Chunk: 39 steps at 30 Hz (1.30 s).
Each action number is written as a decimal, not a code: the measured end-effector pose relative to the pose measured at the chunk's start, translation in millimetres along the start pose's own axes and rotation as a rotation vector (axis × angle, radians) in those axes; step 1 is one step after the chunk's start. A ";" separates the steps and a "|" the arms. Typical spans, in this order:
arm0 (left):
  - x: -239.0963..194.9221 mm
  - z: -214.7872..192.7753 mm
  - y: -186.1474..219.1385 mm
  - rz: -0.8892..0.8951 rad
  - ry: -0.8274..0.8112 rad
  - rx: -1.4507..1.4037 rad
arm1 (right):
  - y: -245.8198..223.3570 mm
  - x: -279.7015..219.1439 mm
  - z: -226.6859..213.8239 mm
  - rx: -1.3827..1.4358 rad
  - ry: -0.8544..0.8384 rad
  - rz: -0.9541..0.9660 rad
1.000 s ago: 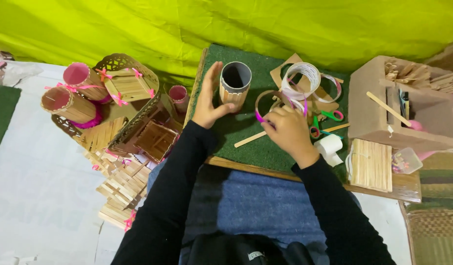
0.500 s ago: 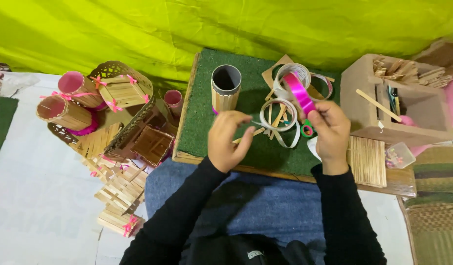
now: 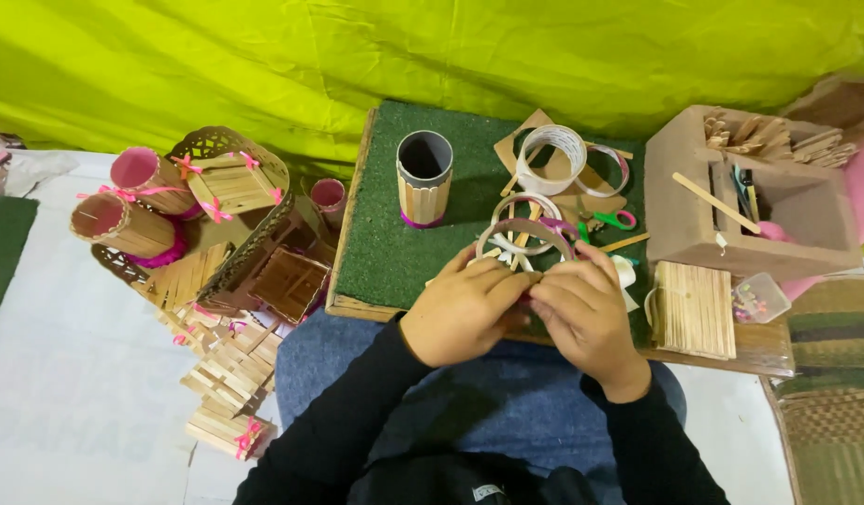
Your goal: The person is decorating a cylindrical craft object made of popsicle sticks by applying double-sided tape and then wrapping a pink ribbon around it.
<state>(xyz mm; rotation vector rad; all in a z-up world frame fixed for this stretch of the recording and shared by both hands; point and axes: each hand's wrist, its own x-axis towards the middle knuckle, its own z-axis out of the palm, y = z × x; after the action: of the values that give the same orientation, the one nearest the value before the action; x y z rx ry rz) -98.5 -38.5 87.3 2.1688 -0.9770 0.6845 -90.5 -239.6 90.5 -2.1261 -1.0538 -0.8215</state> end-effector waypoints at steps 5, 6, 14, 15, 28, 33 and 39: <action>-5.1 20.7 -3.4 -0.325 0.275 -0.590 | 6.8 -15.5 -6.6 -0.042 0.339 0.179; -9.0 27.7 -1.5 -0.468 0.401 -0.857 | 9.9 -24.3 -8.2 0.046 0.493 0.333; -18.4 67.3 33.5 -0.306 0.408 -0.561 | -14.7 -25.2 15.0 0.655 0.327 0.820; -20.4 71.0 37.0 -0.280 0.397 -0.476 | -18.3 -24.9 17.5 0.644 0.360 0.829; -18.0 25.7 7.7 -0.210 0.528 -0.221 | 0.1 17.4 -27.7 0.427 -0.351 0.462; -27.8 12.7 -16.3 -0.348 0.173 -0.908 | 12.9 44.1 -31.8 0.488 -0.561 0.234; -57.0 32.7 -60.1 -0.573 0.121 -1.069 | 62.0 35.1 -14.3 0.620 -0.527 0.241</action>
<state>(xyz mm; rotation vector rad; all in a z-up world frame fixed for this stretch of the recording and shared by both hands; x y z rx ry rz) -78.3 -6.6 6.7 1.2999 -0.4239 -0.0301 -25.2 -264.9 110.0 -1.8878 -1.0889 0.1932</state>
